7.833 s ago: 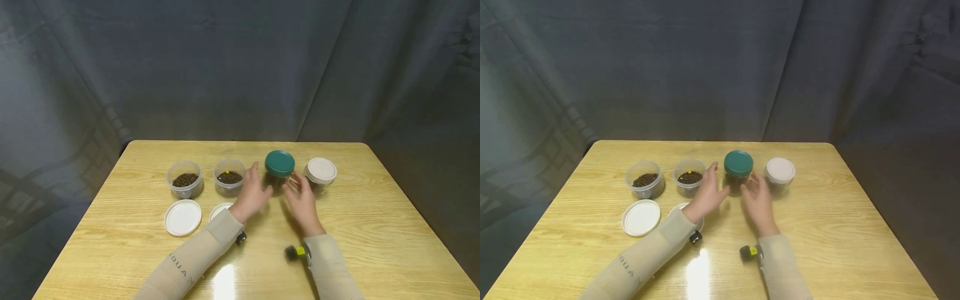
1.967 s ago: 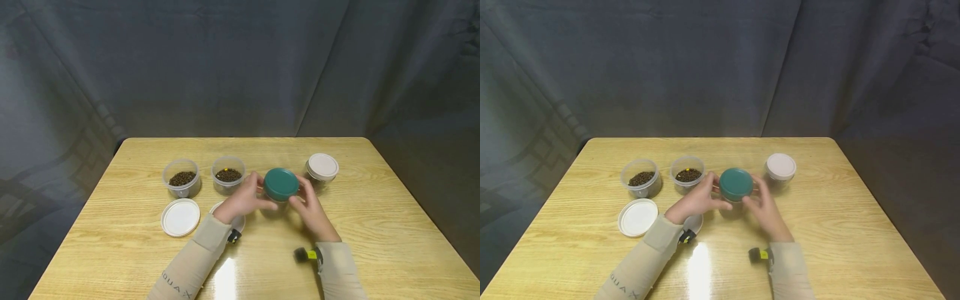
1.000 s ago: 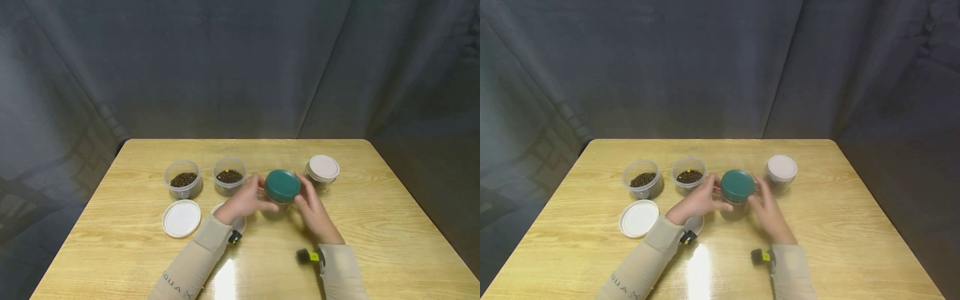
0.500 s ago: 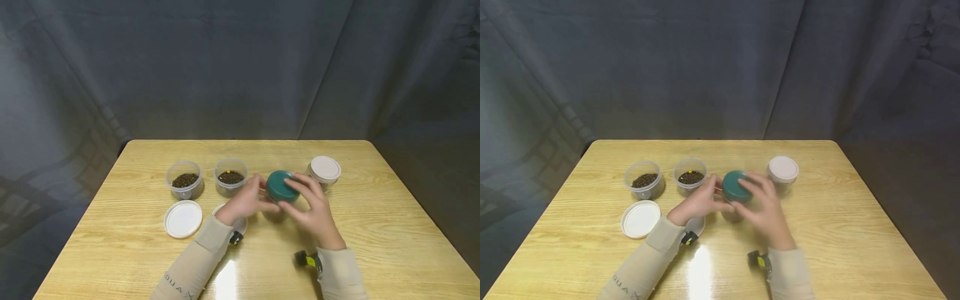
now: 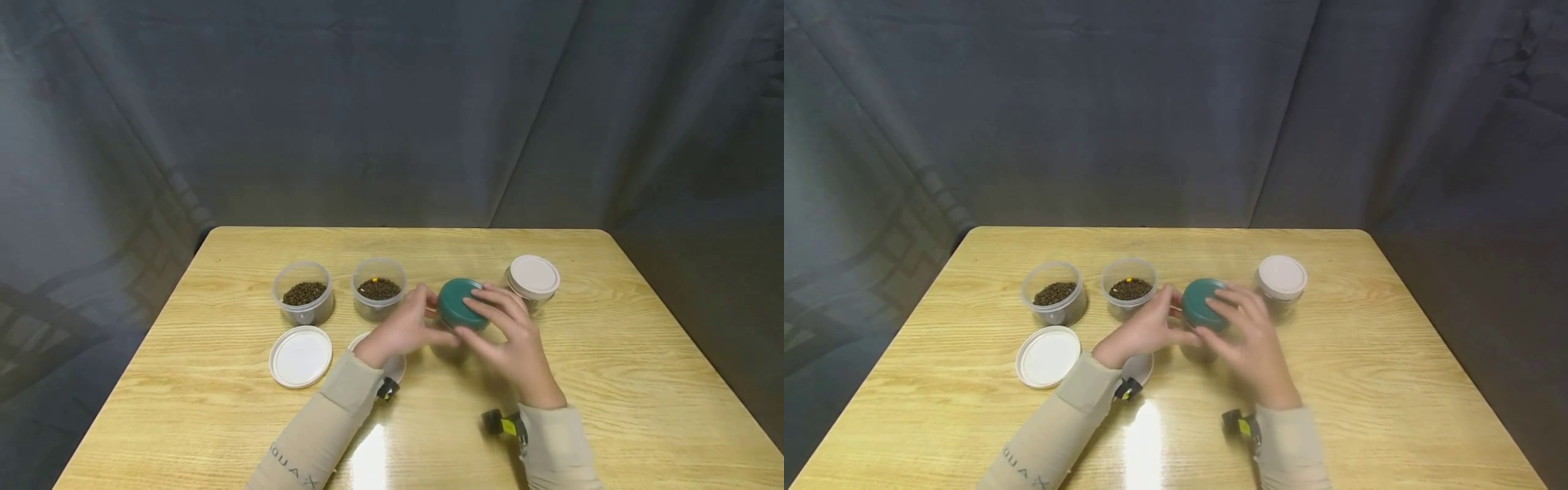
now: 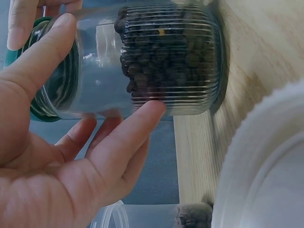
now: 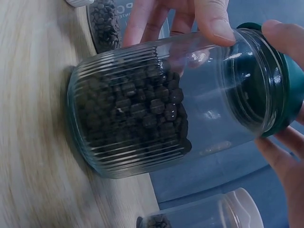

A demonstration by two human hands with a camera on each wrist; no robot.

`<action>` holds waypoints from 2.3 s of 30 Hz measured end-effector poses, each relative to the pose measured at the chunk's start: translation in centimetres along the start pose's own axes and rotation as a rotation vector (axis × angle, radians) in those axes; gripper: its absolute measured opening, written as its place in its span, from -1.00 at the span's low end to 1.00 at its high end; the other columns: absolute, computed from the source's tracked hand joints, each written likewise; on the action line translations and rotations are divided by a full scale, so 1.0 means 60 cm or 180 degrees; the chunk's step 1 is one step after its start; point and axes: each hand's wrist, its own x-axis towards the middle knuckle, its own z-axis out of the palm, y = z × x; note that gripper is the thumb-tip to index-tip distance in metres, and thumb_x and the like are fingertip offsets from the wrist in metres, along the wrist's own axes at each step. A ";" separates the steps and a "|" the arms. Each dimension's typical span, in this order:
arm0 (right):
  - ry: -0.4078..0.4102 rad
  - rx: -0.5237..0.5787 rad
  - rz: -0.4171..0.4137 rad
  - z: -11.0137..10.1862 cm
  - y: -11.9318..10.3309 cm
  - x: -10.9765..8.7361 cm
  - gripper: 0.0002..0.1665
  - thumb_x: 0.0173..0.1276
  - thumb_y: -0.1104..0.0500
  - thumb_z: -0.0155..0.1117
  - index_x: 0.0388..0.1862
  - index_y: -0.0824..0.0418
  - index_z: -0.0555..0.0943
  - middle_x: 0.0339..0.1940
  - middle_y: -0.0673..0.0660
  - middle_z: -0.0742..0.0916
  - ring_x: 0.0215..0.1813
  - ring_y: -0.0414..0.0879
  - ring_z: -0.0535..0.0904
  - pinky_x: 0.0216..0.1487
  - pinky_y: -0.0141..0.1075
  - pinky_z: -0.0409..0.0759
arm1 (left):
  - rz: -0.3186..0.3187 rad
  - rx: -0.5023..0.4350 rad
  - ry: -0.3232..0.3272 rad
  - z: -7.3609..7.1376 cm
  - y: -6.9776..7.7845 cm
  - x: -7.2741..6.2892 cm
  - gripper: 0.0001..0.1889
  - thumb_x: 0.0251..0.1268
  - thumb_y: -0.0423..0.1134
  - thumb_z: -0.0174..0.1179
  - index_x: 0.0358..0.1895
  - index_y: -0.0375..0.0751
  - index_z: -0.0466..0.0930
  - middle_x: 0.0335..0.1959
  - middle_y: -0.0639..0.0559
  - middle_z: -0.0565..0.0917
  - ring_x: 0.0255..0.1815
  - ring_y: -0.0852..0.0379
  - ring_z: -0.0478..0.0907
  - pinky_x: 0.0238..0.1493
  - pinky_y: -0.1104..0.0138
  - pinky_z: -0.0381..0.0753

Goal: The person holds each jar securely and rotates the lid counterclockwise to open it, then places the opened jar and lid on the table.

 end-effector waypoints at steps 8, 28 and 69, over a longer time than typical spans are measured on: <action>0.0292 -0.0022 -0.0185 0.006 -0.005 0.005 -0.39 0.37 -0.22 0.34 -0.02 0.31 0.75 0.08 0.26 0.73 0.23 0.26 0.55 0.46 -0.31 0.39 | 0.0002 0.0048 0.0019 0.001 0.001 0.000 -0.25 0.00 -0.05 0.60 0.17 -0.26 0.36 0.14 -0.12 0.48 0.13 -0.02 0.54 0.11 0.29 0.64; 0.0950 0.0007 0.0659 -0.006 -0.007 0.001 -0.77 0.33 0.42 0.37 -0.06 0.51 0.66 -0.14 0.39 0.73 -0.07 -0.52 0.56 -0.05 -0.69 0.57 | -0.0099 -0.0031 0.0086 0.003 0.004 -0.002 -0.27 -0.02 -0.06 0.60 0.15 -0.22 0.37 0.15 -0.11 0.49 0.17 -0.05 0.54 0.21 0.19 0.60; -0.0339 0.0208 0.3051 -0.036 0.008 -0.061 -0.40 0.60 -0.12 0.07 0.08 0.42 0.67 -0.04 0.32 0.77 -0.12 -0.22 0.60 -0.15 -0.56 0.57 | -0.0296 0.0000 0.0624 0.024 0.012 0.024 -0.20 0.28 -0.12 0.39 0.48 -0.33 0.21 0.39 -0.24 0.43 0.30 -0.14 0.49 0.31 0.08 0.56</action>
